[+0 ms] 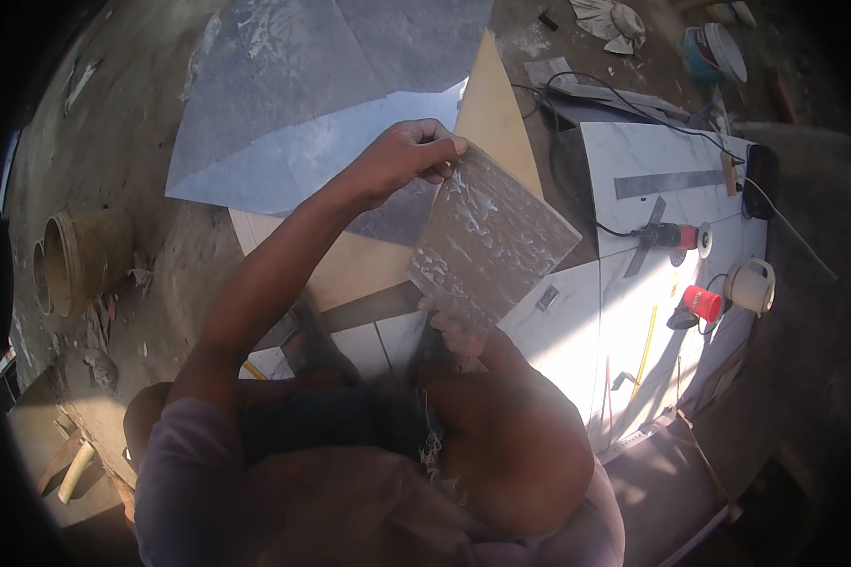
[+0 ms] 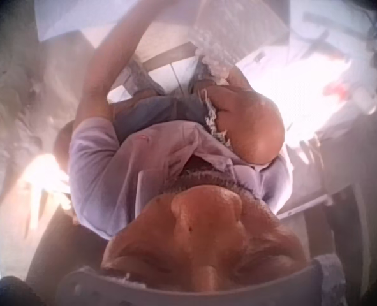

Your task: The person measures a large tile with a tape measure, marks it with a pencil, and aligns a smaller tile piece on top of it.

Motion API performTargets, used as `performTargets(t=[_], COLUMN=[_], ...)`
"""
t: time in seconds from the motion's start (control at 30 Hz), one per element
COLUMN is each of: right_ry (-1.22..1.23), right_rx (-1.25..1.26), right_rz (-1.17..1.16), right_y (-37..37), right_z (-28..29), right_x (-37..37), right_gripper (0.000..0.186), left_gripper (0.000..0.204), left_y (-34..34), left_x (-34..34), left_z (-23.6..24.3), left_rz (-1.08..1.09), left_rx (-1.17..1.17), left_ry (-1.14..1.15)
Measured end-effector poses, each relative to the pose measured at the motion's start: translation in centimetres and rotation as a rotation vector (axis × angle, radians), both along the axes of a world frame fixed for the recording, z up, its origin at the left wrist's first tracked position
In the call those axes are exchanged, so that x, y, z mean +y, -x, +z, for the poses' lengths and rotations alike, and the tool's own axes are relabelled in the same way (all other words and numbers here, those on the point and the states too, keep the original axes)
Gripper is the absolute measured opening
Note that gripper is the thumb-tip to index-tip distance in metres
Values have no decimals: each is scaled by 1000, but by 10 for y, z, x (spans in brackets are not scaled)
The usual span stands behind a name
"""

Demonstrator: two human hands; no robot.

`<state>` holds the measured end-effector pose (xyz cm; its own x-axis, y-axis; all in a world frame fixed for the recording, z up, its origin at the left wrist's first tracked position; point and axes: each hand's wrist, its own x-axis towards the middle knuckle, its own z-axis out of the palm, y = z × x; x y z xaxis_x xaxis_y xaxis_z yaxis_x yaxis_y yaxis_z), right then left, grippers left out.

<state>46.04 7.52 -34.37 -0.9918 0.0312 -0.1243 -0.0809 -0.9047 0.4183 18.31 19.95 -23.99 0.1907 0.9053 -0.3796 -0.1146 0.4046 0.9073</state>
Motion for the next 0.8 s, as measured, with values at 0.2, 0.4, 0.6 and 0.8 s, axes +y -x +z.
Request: performTargets(t=[0.2,0.4,0.6,0.8], right_ry=[-159,-905,-1817,-1907], right_rx=[-65,-1072,-1289,-1362], right_rz=[-1,199,231,284], right_y=[-23,19,32,73], right_z=[-21,13,14,-15], right_x=[22,52,82,66], right_gripper=[54,57,64,57], left_gripper=[44,23,17,17], left_y=[20,82,108,125], left_x=[4,-24,-136,-184], left_z=[31,37,-57,-110], left_rz=[-22,-196,46,311], left_rx=[88,248,130,111], left_ry=[17,222,506,578])
